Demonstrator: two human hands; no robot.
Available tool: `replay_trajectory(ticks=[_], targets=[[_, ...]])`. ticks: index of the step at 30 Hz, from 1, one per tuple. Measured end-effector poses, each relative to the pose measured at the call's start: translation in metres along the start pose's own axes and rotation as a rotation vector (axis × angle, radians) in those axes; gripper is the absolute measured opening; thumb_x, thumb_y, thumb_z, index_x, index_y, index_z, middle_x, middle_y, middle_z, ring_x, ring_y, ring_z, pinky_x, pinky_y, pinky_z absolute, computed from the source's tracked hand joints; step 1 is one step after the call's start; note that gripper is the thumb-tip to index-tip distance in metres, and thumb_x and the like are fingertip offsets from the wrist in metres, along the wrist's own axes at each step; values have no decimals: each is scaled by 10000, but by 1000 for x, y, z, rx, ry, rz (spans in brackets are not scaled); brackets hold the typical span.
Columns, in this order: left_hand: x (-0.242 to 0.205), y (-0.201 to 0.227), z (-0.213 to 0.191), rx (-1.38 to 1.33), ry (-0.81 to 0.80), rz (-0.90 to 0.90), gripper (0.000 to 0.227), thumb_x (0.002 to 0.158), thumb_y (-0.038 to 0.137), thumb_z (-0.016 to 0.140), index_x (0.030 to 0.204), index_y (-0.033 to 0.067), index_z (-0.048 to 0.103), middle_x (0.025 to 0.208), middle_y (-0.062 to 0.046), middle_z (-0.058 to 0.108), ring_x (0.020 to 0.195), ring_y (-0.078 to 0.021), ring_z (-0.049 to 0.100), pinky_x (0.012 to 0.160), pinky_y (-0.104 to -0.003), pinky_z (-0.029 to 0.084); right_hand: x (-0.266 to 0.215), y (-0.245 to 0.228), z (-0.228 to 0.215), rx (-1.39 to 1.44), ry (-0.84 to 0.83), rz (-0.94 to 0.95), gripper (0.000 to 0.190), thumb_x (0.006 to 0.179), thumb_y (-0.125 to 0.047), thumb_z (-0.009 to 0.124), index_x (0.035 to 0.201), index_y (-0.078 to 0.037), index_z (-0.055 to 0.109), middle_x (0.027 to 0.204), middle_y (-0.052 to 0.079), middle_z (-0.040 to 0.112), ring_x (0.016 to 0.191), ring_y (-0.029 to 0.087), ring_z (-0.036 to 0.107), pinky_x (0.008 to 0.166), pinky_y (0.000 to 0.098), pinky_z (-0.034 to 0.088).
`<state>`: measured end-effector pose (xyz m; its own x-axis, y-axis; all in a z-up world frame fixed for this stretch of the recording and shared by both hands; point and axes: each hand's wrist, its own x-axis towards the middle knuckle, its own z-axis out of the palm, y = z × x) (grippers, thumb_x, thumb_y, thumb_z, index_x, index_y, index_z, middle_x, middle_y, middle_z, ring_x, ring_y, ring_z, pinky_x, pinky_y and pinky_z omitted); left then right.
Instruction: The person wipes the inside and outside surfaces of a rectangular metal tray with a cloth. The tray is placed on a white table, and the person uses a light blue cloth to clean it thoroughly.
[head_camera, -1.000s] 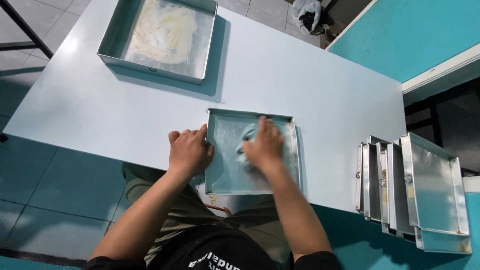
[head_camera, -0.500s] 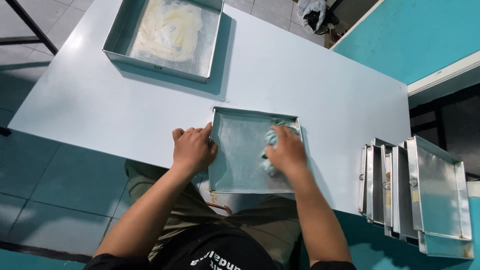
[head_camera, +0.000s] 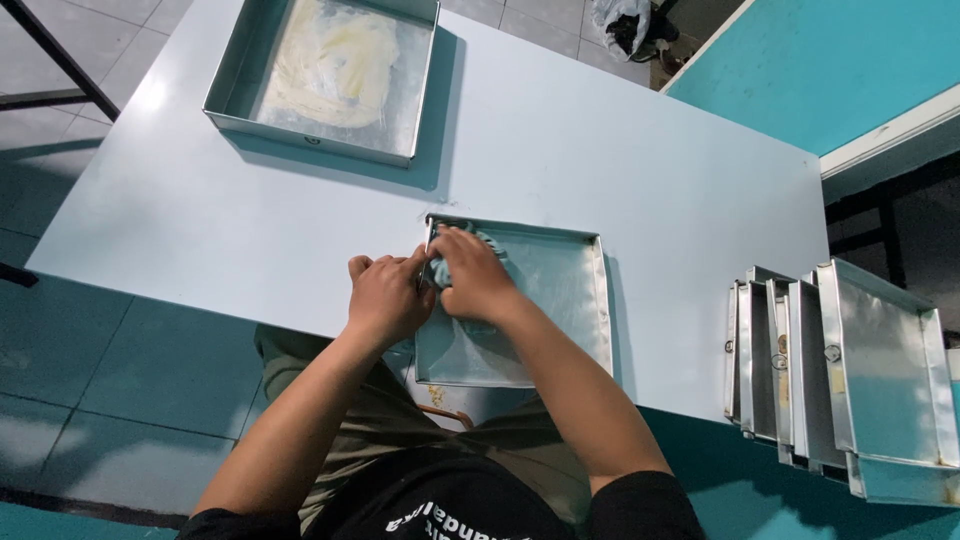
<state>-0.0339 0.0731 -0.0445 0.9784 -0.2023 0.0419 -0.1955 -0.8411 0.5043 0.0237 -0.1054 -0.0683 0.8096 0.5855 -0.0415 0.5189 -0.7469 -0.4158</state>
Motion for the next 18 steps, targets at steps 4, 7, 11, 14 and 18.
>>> replay_trajectory(ticks=[4,7,11,14,18], targets=[[-3,1,2,18,15,-33,342,926,264,639,1244,149,691,938,-50,778,981,-268,736,941,-437,331,-4,3,6,-61,-4,-27,620,641,-76,740,1209,-177,515,1497,163,513,1451,395,429,1221,528,313],[-3,5,-1,-18,-5,-99,320,927,276,625,1213,145,677,948,-60,778,1000,-277,723,970,-450,322,-26,-15,-17,-18,-106,-58,672,680,-23,678,1331,-50,512,1529,266,467,1489,453,351,1229,592,261],[-5,7,-6,-9,-20,-123,345,924,265,628,1247,155,677,946,-53,782,991,-259,726,993,-475,320,-66,-37,-50,35,-179,-80,632,641,66,651,1247,-80,546,1474,213,535,1455,423,418,1226,562,281],[-5,3,-2,-22,-21,-105,375,926,247,625,1283,144,672,964,-65,784,1001,-267,727,1009,-481,318,-84,-8,-55,13,-169,21,641,633,103,616,1232,-120,572,1472,172,559,1440,397,451,1225,552,288],[0,-4,4,-11,-27,-56,402,939,254,629,1322,138,662,1004,-67,785,1026,-273,729,1026,-474,322,-95,60,-66,-98,-78,287,643,656,5,619,1261,-200,540,1509,91,547,1454,334,452,1243,532,276]])
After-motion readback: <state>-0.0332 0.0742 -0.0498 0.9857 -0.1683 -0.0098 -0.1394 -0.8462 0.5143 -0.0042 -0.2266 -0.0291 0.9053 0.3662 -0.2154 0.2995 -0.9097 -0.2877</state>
